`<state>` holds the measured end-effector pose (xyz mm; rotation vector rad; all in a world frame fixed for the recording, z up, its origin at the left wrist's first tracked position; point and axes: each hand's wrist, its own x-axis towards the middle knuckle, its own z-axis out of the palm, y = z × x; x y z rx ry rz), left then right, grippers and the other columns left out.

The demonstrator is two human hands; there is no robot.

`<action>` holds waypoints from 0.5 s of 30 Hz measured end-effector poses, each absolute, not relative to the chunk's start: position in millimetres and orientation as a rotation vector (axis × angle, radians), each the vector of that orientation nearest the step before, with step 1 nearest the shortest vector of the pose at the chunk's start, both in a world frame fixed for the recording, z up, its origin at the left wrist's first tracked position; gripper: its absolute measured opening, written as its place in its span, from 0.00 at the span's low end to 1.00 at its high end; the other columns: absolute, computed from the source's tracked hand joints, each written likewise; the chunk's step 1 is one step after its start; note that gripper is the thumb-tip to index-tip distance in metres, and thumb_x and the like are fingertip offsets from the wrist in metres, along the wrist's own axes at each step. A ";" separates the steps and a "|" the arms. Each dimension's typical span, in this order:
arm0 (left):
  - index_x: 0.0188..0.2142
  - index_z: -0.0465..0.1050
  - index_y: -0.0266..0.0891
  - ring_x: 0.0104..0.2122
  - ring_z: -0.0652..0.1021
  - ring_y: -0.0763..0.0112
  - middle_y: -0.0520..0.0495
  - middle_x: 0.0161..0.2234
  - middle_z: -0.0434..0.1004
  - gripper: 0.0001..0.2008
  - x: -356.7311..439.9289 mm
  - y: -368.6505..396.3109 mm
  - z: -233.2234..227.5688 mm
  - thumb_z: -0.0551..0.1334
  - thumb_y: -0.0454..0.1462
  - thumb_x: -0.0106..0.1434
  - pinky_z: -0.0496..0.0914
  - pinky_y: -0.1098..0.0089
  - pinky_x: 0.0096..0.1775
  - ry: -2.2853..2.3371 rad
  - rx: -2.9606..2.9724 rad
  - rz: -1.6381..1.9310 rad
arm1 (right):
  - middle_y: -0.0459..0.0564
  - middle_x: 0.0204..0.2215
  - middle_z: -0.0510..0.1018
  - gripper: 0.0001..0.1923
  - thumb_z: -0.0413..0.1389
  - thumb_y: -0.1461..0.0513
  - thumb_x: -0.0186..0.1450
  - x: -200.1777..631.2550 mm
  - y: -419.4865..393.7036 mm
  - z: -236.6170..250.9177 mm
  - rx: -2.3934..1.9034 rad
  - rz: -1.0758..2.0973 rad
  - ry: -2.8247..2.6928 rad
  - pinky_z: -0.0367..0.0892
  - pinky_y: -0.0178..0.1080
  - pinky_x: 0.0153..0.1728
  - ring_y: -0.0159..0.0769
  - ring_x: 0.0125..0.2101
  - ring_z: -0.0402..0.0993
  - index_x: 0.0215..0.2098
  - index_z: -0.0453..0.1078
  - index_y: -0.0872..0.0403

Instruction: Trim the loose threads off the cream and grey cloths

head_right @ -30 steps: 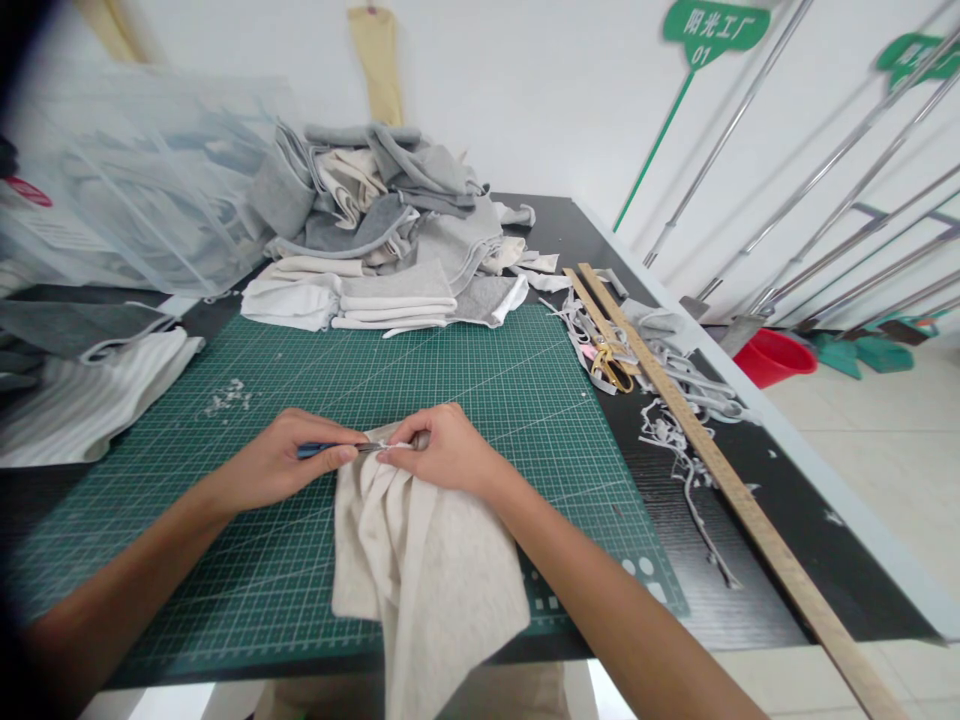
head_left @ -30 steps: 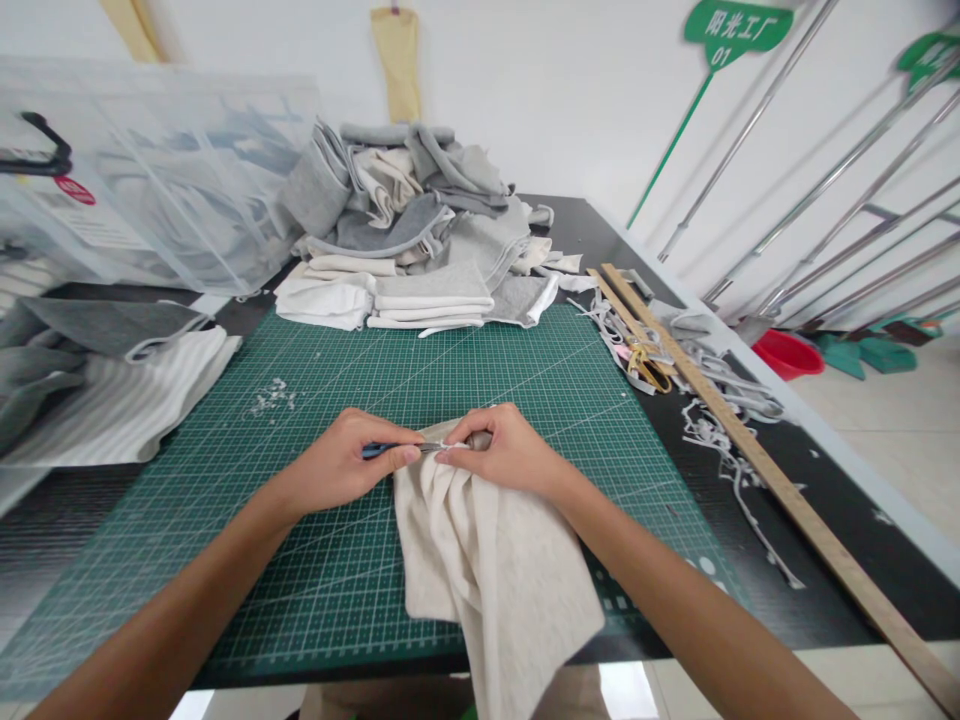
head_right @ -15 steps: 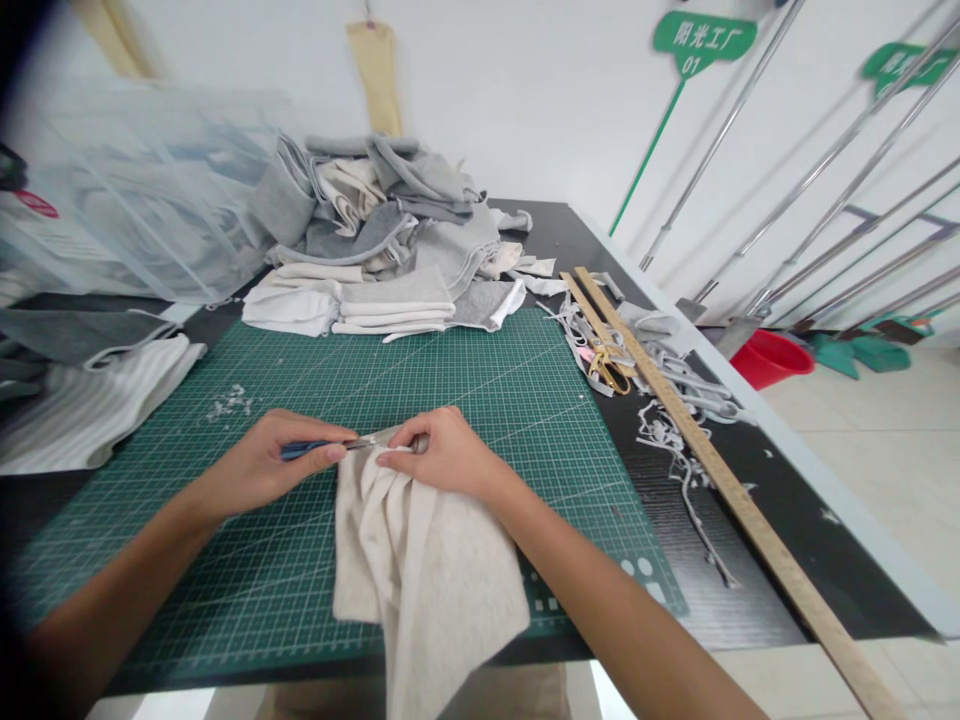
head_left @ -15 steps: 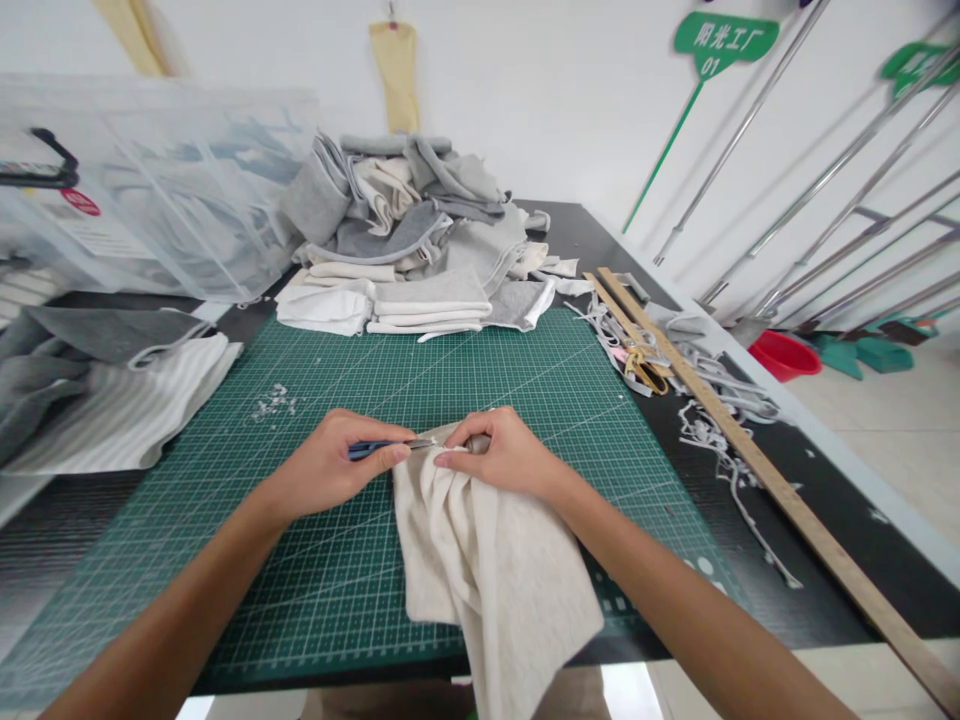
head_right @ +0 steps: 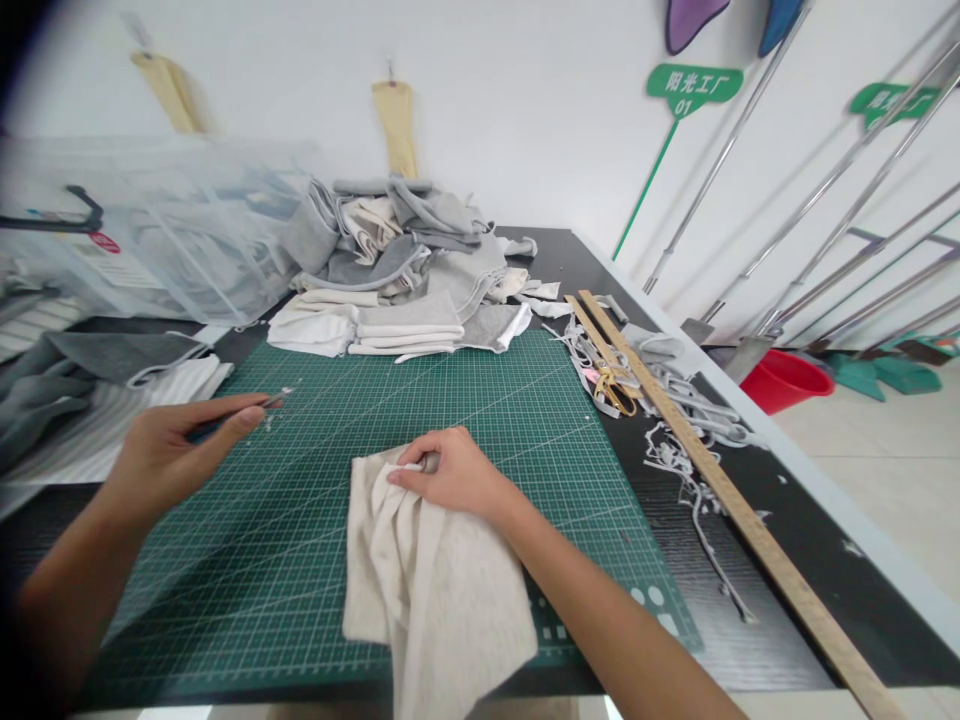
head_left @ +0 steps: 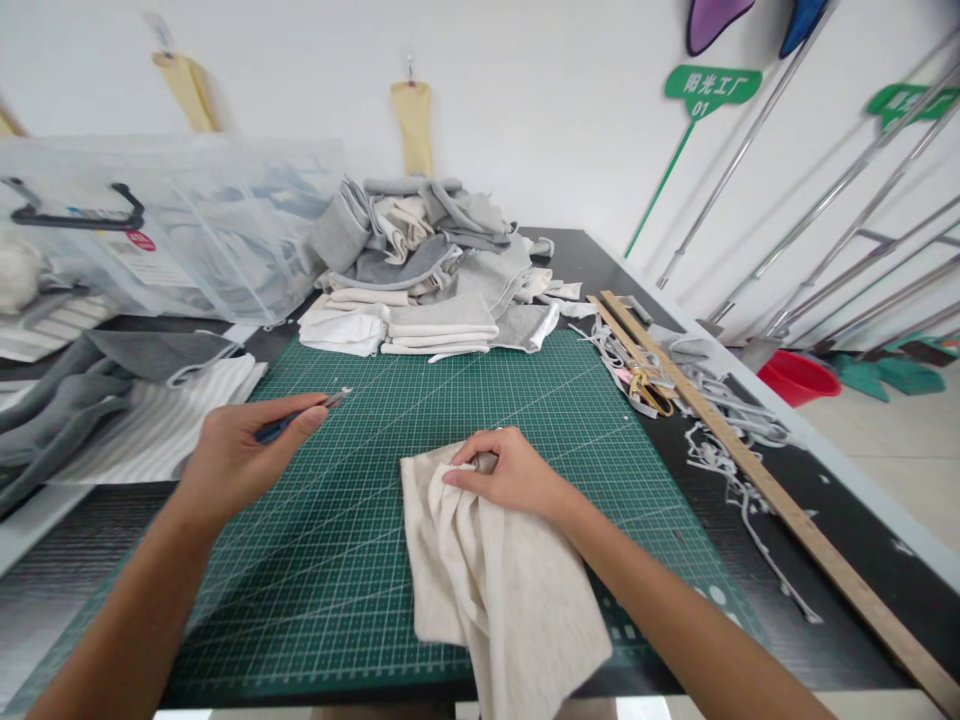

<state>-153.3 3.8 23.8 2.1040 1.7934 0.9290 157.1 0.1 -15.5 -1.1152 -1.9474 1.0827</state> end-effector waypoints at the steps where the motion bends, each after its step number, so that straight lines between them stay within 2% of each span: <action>1: 0.47 0.79 0.37 0.35 0.81 0.65 0.48 0.41 0.84 0.18 -161.8 1.3 27.5 0.62 0.46 0.64 0.72 0.69 0.38 1.929 2.168 0.836 | 0.51 0.31 0.84 0.05 0.65 0.61 0.59 157.2 0.2 -15.7 -1.107 1.077 -1.954 0.68 0.37 0.36 0.36 0.32 0.78 0.31 0.79 0.56; 4: 0.48 0.79 0.39 0.30 0.80 0.64 0.48 0.36 0.84 0.20 -183.6 -3.6 32.2 0.57 0.47 0.67 0.69 0.69 0.36 2.234 2.371 0.402 | 0.51 0.31 0.84 0.05 0.65 0.61 0.59 157.2 0.3 -16.0 -1.090 1.057 -1.971 0.68 0.37 0.37 0.36 0.32 0.79 0.31 0.79 0.56; 8: 0.51 0.77 0.37 0.36 0.81 0.53 0.40 0.36 0.83 0.26 -199.1 -2.9 25.6 0.50 0.50 0.70 0.68 0.64 0.37 2.293 2.407 -0.061 | 0.50 0.31 0.84 0.04 0.64 0.62 0.59 157.2 0.0 -15.3 -1.101 1.051 -1.978 0.68 0.37 0.36 0.36 0.32 0.78 0.31 0.79 0.56; 11: 0.53 0.76 0.36 0.36 0.81 0.49 0.34 0.38 0.83 0.29 -200.4 -4.7 24.3 0.48 0.52 0.69 0.68 0.61 0.36 2.346 2.308 -0.159 | 0.50 0.31 0.84 0.04 0.65 0.61 0.58 157.2 -0.1 -15.2 -1.097 1.049 -1.980 0.68 0.36 0.36 0.35 0.32 0.78 0.31 0.79 0.55; 15: 0.56 0.72 0.43 0.36 0.81 0.46 0.35 0.41 0.82 0.30 -199.0 -14.4 36.6 0.45 0.55 0.69 0.69 0.59 0.35 2.479 2.241 -0.147 | 0.50 0.32 0.84 0.05 0.65 0.60 0.59 156.9 0.0 -16.0 -1.100 1.051 -1.982 0.68 0.37 0.36 0.36 0.32 0.78 0.31 0.79 0.55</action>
